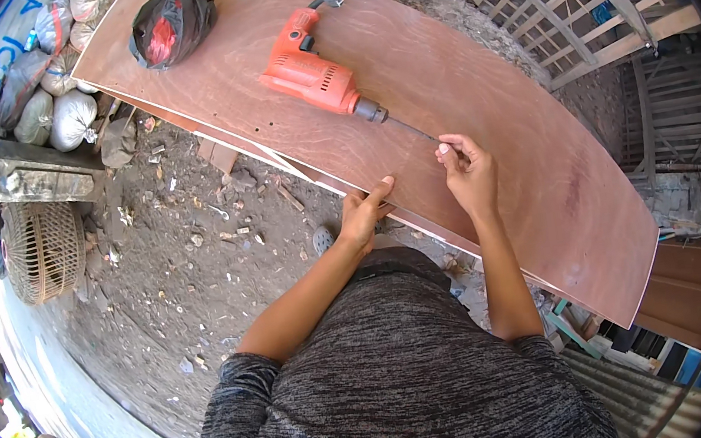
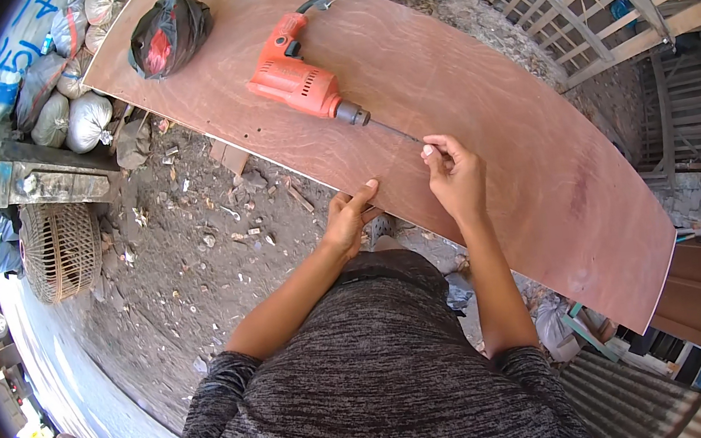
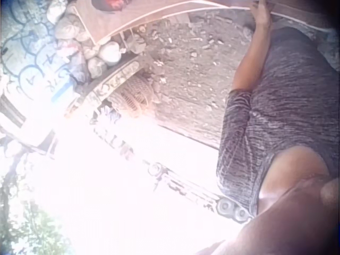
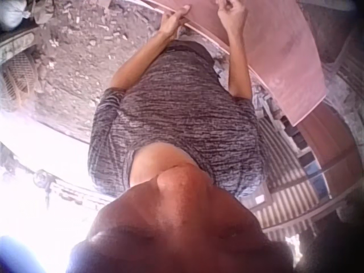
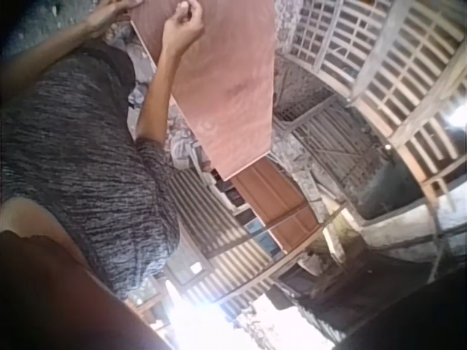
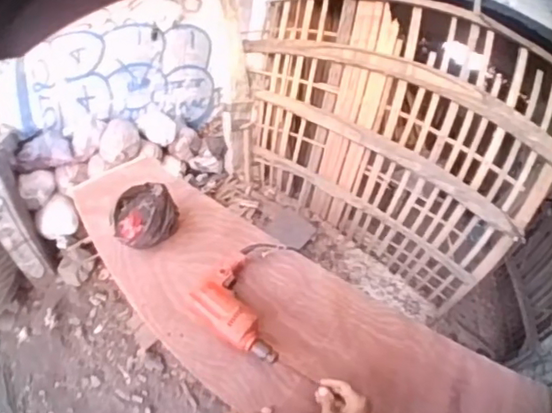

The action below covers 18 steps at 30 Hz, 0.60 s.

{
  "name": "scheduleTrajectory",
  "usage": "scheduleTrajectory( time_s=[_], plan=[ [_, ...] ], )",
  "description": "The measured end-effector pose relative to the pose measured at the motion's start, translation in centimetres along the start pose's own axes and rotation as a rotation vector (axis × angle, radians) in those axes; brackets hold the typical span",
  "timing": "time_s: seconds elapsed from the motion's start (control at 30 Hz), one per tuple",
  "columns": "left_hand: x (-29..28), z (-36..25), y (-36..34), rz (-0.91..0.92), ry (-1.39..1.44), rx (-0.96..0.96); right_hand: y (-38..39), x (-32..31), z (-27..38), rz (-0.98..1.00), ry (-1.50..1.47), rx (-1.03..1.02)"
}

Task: The person positions a wooden strip onto a cabinet frame, drills pilot holes using a power drill, and retrieves screws from a plastic bag to fasten the strip to the cabinet with the drill.

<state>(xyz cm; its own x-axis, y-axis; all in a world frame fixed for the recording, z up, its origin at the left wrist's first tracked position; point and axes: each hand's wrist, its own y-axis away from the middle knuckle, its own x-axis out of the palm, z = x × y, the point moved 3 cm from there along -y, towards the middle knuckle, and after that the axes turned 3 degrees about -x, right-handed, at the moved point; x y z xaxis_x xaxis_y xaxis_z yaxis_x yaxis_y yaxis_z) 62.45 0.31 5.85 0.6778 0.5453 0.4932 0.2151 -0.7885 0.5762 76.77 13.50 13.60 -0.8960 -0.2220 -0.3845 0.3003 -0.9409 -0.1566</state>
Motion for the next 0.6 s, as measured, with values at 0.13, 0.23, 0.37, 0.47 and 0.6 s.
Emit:
scheduleTrajectory(
  time_s=[0.13, 0.23, 0.37, 0.47, 0.6],
  plan=[
    [-0.2, 0.1, -0.2, 0.017, 0.003, -0.027, -0.4, 0.0, 0.3, 0.064, 0.024, -0.002],
    [-0.1, 0.0, 0.0, -0.001, 0.005, -0.037, -0.6, 0.0, 0.1, 0.087, 0.052, -0.005],
    [0.3, -0.4, 0.2, 0.018, 0.014, -0.032, -0.9, -0.1, -0.1, 0.091, 0.078, -0.013],
    [0.1, -0.3, -0.1, 0.024, 0.007, -0.029, -1.3, -0.4, 0.6, 0.117, 0.115, -0.025],
    [0.0, -0.4, 0.0, 0.018, 0.006, -0.020, -3.9, -2.8, 3.2, 0.086, 0.214, -0.076]
  ],
)
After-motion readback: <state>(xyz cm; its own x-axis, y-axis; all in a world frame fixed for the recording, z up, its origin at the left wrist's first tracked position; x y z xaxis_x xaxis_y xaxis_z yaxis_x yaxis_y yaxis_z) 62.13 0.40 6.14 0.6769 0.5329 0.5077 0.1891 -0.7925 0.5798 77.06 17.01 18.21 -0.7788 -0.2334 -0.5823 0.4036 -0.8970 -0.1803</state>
